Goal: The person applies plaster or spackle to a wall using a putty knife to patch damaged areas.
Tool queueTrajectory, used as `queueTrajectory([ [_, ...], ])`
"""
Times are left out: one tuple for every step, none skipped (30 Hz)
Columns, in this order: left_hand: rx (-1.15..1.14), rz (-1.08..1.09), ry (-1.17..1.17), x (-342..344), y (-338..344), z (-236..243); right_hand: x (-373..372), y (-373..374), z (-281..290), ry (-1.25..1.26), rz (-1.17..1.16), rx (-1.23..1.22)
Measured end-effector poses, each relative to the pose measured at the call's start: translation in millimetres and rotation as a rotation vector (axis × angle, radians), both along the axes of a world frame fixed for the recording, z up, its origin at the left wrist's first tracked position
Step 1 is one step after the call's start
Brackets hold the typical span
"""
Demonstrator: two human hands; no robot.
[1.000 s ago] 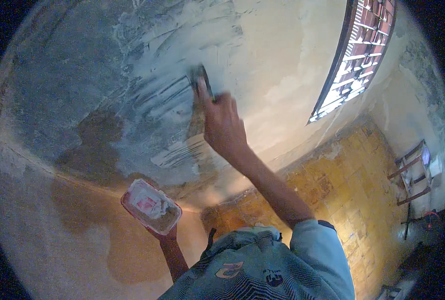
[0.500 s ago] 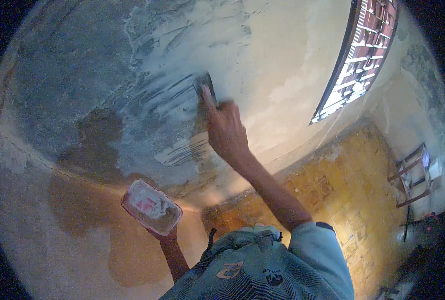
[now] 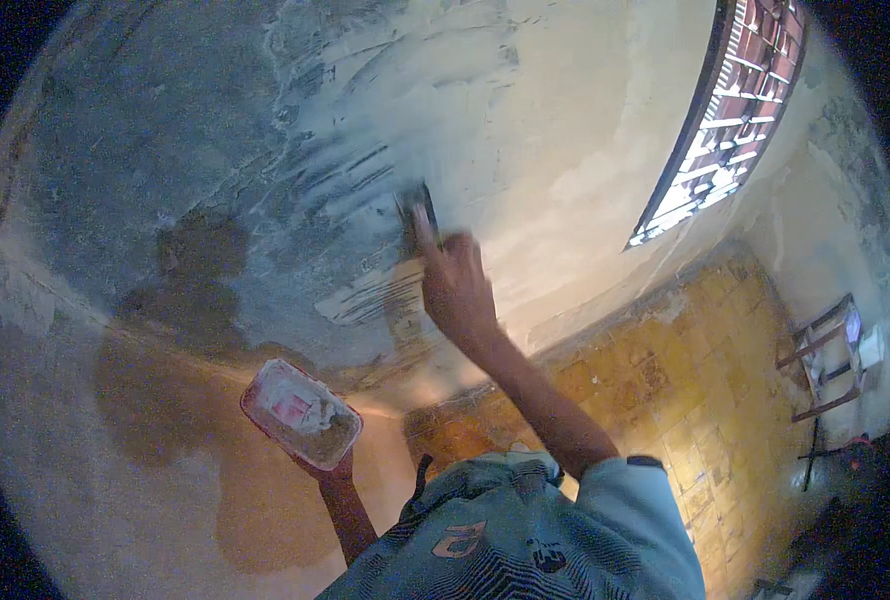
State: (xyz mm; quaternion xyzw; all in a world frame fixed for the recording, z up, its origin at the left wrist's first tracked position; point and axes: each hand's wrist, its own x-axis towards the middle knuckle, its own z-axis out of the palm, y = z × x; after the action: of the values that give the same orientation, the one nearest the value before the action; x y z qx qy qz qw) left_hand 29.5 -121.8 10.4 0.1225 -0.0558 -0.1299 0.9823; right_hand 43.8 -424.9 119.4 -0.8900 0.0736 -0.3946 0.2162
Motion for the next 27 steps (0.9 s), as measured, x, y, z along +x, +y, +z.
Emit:
queueTrajectory([
  [0.003,0.008,0.002,-0.1,0.9,-0.5,-8.7,8.3,-26.0,0.111,0.001,0.059],
  [0.014,0.026,-0.005,-3.9,8.1,4.2,-20.4,16.0,-45.2,0.153,0.034,0.105],
  [0.022,0.033,-0.002,-2.3,6.9,5.4,-27.0,16.2,-48.1,0.155,0.038,0.106],
  [0.024,0.035,0.0,-1.9,6.3,7.7,-31.9,15.3,-50.6,0.156,0.048,0.093],
  [0.046,0.027,-0.01,-2.3,6.2,11.1,-33.9,14.0,-51.9,0.157,0.058,0.079],
  [0.068,0.017,-0.016,-4.8,6.7,13.7,-31.4,13.9,-25.3,0.129,0.045,0.065],
  [0.073,0.013,-0.011,-4.0,10.0,9.7,-23.1,13.8,15.1,0.102,0.032,0.052],
  [0.036,0.001,0.015,-0.7,17.4,5.7,-10.1,15.5,50.3,-0.041,0.058,0.044],
  [-0.011,-0.025,0.045,2.1,16.1,0.3,0.7,9.9,72.5,-0.18,0.071,0.024],
  [-0.01,-0.029,0.048,2.0,14.7,0.2,8.8,5.3,78.1,-0.177,0.067,0.025],
  [0.04,-0.028,-0.027,2.5,13.3,0.7,15.0,2.1,82.4,-0.174,0.037,0.006],
  [0.09,-0.021,-0.105,3.5,14.4,2.5,19.0,2.6,85.4,-0.174,0.012,-0.011],
  [0.092,-0.014,-0.109,4.2,18.1,1.2,18.9,7.4,68.0,-0.178,0.019,-0.009],
  [0.06,-0.041,-0.075,4.4,15.6,-1.2,11.3,8.8,33.4,-0.066,0.001,0.016],
  [0.028,-0.069,-0.036,2.7,12.4,-3.2,0.1,9.8,-0.4,0.05,-0.017,0.041],
  [0.027,-0.069,-0.037,0.0,11.9,-2.8,-17.0,14.0,-31.3,0.126,-0.011,0.052],
  [0.025,0.002,0.058,0.5,9.4,-3.1,-25.4,14.9,-49.3,0.197,-0.004,0.062],
  [0.025,0.076,0.157,1.4,9.1,-4.0,-24.9,15.6,-45.7,0.195,-0.001,0.062],
  [0.027,0.083,0.158,1.6,12.9,-3.9,-29.2,19.7,-33.8,0.178,0.035,0.085],
  [-0.023,0.021,0.114,3.8,16.7,-3.4,-34.8,22.9,-19.4,0.162,0.07,0.108],
  [-0.071,-0.044,0.073,4.1,21.3,-3.6,-32.2,25.6,14.3,0.076,0.091,0.1],
  [-0.072,-0.051,0.074,5.1,21.8,-1.4,-22.4,23.8,54.9,-0.015,0.101,0.087],
  [-0.005,-0.002,0.101,5.2,23.5,-0.3,-9.9,21.7,78.2,-0.014,0.1,0.09],
  [0.058,0.045,0.127,4.8,22.2,-0.3,2.4,17.5,97.9,-0.081,0.074,0.057],
  [0.058,0.045,0.125,4.5,23.0,-1.8,7.9,16.8,107.7,-0.152,0.052,0.025],
  [0.041,0.044,0.132,3.9,24.3,-6.5,6.9,18.5,99.4,-0.153,0.054,0.026],
  [0.019,0.041,0.134,6.4,23.1,-9.9,7.1,19.1,78.2,-0.103,0.044,0.031],
])
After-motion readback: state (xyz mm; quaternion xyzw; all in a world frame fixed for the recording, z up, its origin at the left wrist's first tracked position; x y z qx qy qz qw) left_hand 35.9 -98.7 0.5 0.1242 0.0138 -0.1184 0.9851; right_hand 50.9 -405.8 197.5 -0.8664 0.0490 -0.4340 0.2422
